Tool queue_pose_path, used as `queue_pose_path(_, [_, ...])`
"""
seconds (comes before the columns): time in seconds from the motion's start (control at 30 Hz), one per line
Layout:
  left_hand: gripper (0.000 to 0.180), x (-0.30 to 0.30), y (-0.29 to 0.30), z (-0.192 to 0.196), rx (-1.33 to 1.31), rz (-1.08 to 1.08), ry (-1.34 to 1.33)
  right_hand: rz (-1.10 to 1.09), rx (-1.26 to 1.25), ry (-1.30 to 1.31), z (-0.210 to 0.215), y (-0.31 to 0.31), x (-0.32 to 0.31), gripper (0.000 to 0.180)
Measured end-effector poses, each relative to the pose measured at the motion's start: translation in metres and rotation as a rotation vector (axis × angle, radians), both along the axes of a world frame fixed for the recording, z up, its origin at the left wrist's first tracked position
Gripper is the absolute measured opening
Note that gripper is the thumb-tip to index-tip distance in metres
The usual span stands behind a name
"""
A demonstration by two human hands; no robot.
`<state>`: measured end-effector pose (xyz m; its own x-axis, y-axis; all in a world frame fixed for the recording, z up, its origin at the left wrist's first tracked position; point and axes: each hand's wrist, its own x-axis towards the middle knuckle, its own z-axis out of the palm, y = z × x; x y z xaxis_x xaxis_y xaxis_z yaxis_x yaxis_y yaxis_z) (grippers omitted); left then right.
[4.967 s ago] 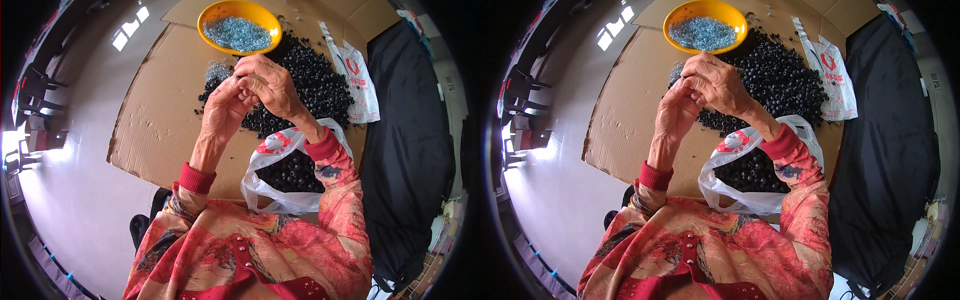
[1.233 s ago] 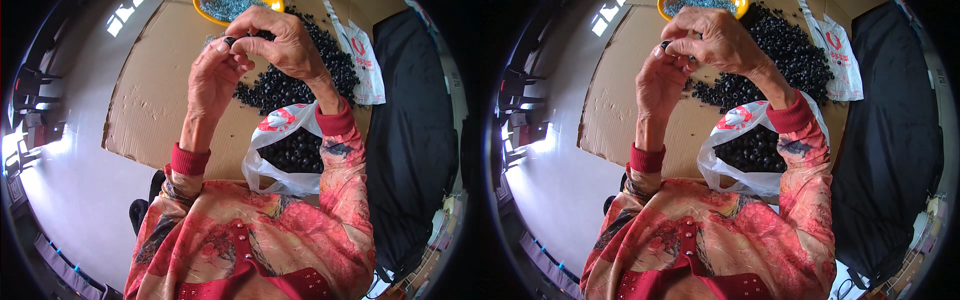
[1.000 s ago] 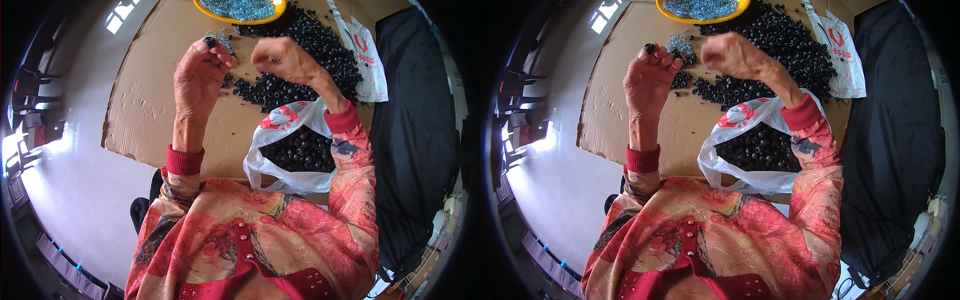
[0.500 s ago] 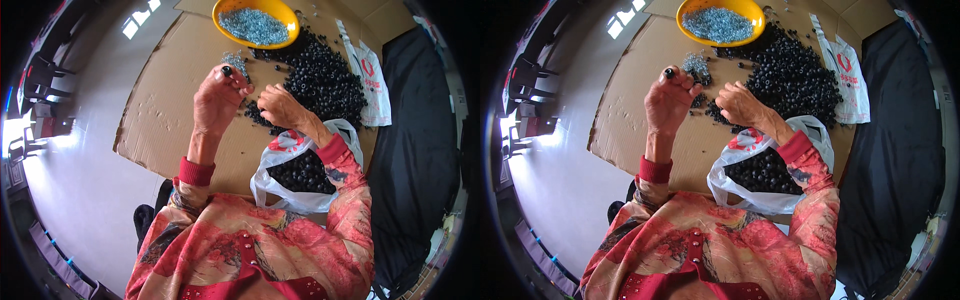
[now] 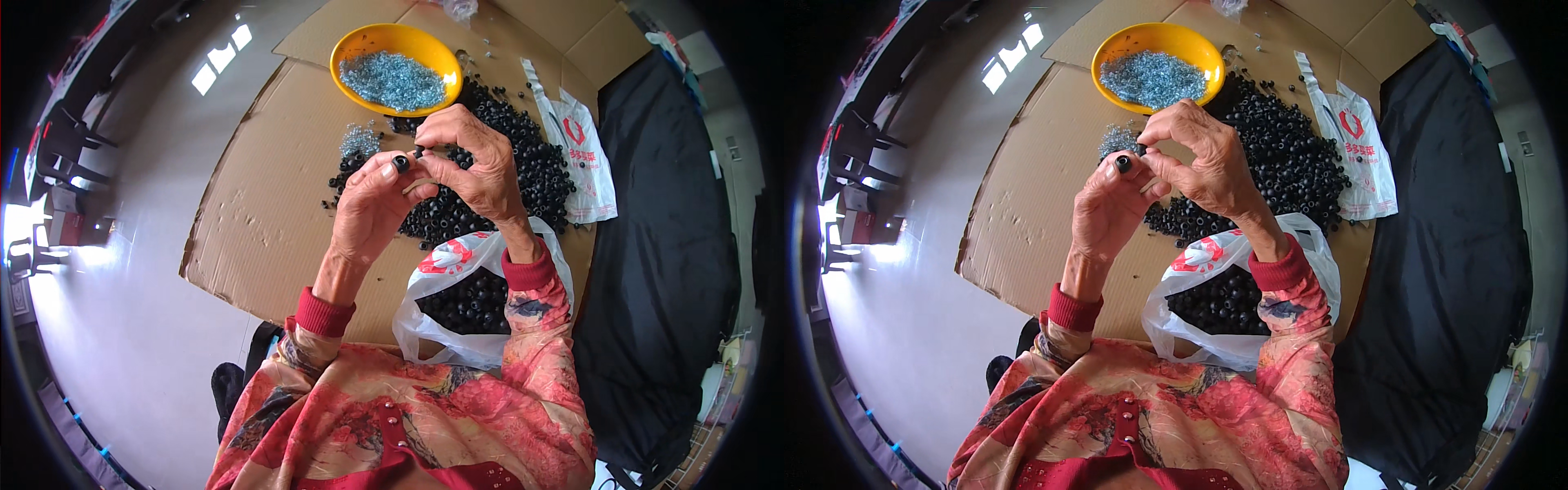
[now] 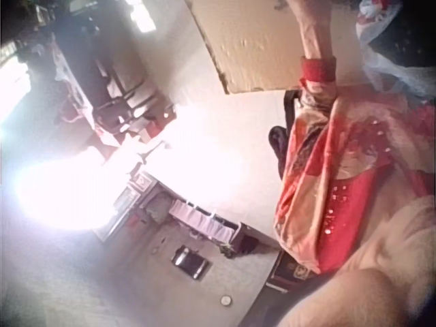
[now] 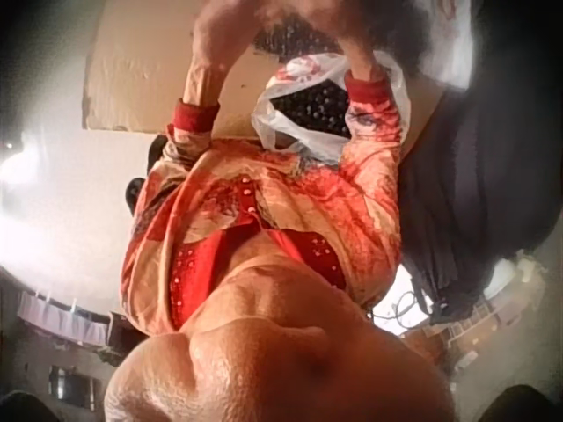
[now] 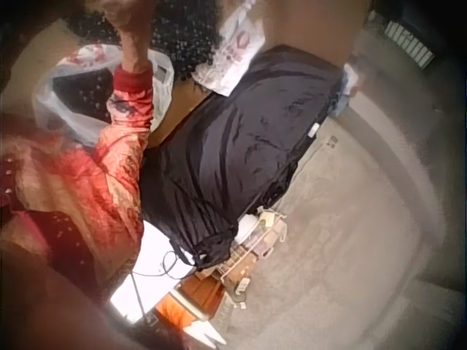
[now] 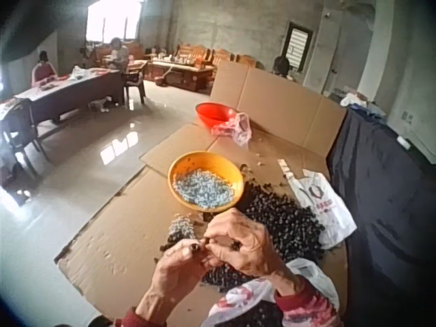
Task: The person assembles small components by inserting metal pins into black rubber grommets by hand and placing the assembled pieces into a plastic bag.
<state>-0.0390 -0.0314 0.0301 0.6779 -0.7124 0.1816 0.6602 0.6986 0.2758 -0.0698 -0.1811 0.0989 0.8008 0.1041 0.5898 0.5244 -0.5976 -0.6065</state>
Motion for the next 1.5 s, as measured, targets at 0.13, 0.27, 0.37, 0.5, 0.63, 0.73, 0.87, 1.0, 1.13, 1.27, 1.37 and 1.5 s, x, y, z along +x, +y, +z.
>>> queue_pose_path(0.13, [0.023,-0.002,0.004,0.006,0.026,0.036,-0.009,0.016,-0.05,-0.01,0.004,0.005,-0.002,0.022])
queue_pose_path(0.27, [0.022,0.003,0.004,0.006,0.09,0.038,-0.076,0.01,-0.031,0.013,0.004,0.004,-0.002,0.022])
queue_pose_path(0.37, [0.022,0.003,0.005,0.009,0.13,0.054,-0.093,0.025,-0.07,0.032,0.006,0.003,-0.004,0.022])
queue_pose_path(0.5, [0.02,0.001,0.006,0.013,0.122,0.076,-0.062,0.046,-0.075,0.062,0.009,-0.001,-0.005,0.018])
queue_pose_path(0.63, [0.019,0.003,0.009,0.014,0.217,0.102,-0.148,0.068,-0.05,0.125,0.013,-0.004,-0.004,0.012])
queue_pose_path(0.73, [0.018,0.003,0.006,0.015,0.254,0.134,-0.175,0.069,-0.046,0.129,0.014,-0.007,-0.003,0.011])
queue_pose_path(0.87, [0.019,0.003,0.006,0.014,0.227,0.092,-0.153,0.13,-0.119,0.136,0.022,-0.011,0.0,0.009])
queue_pose_path(1.0, [0.019,-0.001,0.0,0.019,0.141,0.057,-0.035,0.09,-0.042,0.122,0.026,-0.012,-0.004,0.01])
queue_pose_path(1.13, [0.019,0.0,-0.002,0.013,0.099,0.035,-0.028,0.149,0.14,0.112,0.025,-0.007,-0.003,0.012])
queue_pose_path(1.27, [0.019,-0.001,-0.002,0.016,0.109,0.042,-0.025,0.174,0.132,0.132,0.023,-0.005,-0.003,0.011])
queue_pose_path(1.37, [0.02,-0.002,0.0,0.016,0.119,0.041,-0.022,0.195,0.165,0.145,0.02,-0.003,-0.004,0.011])
queue_pose_path(1.5, [0.02,0.0,0.0,0.014,0.121,0.036,-0.047,0.203,0.184,0.152,0.016,-0.004,-0.002,0.011])
